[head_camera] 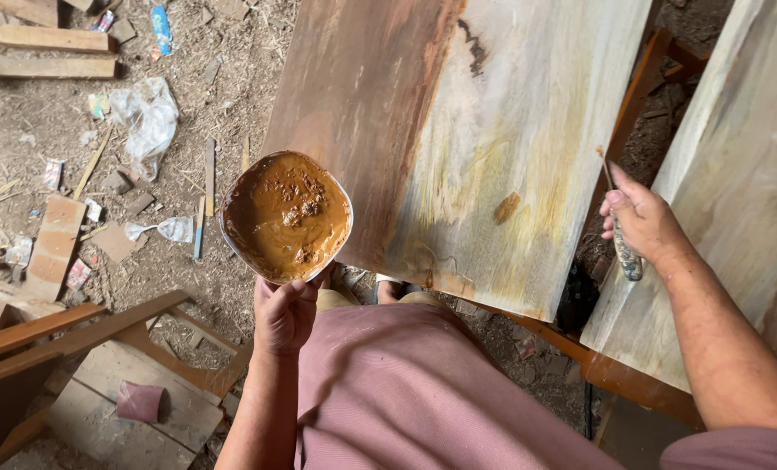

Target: The person holds a bowl of brown wood filler in one hand and uses a putty knife to scoop filler and spread it over spots on wooden furniture panels, moving between several panels and covering bare or damaged areas on each surface.

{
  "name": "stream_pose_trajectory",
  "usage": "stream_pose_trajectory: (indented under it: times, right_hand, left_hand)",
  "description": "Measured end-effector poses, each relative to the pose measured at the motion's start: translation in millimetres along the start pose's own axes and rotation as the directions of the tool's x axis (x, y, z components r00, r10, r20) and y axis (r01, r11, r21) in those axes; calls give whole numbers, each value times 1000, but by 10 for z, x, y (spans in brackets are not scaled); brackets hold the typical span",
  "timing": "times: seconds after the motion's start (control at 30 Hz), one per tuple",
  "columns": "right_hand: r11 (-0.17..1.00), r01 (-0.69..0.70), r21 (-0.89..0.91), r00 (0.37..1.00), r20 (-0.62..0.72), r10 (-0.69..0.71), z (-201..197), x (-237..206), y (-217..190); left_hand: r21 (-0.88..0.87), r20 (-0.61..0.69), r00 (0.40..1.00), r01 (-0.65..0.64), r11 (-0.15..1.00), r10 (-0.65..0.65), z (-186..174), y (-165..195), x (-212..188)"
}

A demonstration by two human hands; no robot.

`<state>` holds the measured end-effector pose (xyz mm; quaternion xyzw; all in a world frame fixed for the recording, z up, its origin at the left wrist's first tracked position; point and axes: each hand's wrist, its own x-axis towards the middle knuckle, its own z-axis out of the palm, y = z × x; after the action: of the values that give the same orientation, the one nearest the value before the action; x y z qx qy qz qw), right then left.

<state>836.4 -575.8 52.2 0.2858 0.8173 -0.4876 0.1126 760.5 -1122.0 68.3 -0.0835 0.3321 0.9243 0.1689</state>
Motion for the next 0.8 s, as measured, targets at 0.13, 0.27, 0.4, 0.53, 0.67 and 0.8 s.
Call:
stream_pose_trajectory:
  times: [0.13, 0.27, 0.4, 0.53, 0.67, 0.8]
  right_hand:
    - [998, -6, -61, 991, 134, 14, 272, 100, -290]
    - [999, 19, 26, 972, 232, -25, 460, 186, -492]
    - [994, -68, 92, 964, 263, 41, 471, 234, -582]
    - [999, -34, 14, 976, 214, 30, 482, 281, -647]
    - [996, -66, -60, 971, 225, 78, 510, 319, -734]
    - [884, 60, -463, 992, 124, -2, 534, 341, -800]
  left_hand:
    - [-19, -35, 999, -26, 999, 25, -13, -8, -64]
    - [-26, -54, 998, -39, 999, 37, -67, 37, -122]
    - [-15, -66, 995, -83, 996, 82, -134, 119, -139]
    - [-2, -84, 990, -112, 994, 112, -191, 180, -134]
    - [-15, -90, 989, -122, 992, 120, -226, 207, -129]
    - [-22, -90, 989, -118, 993, 115, -244, 206, -128]
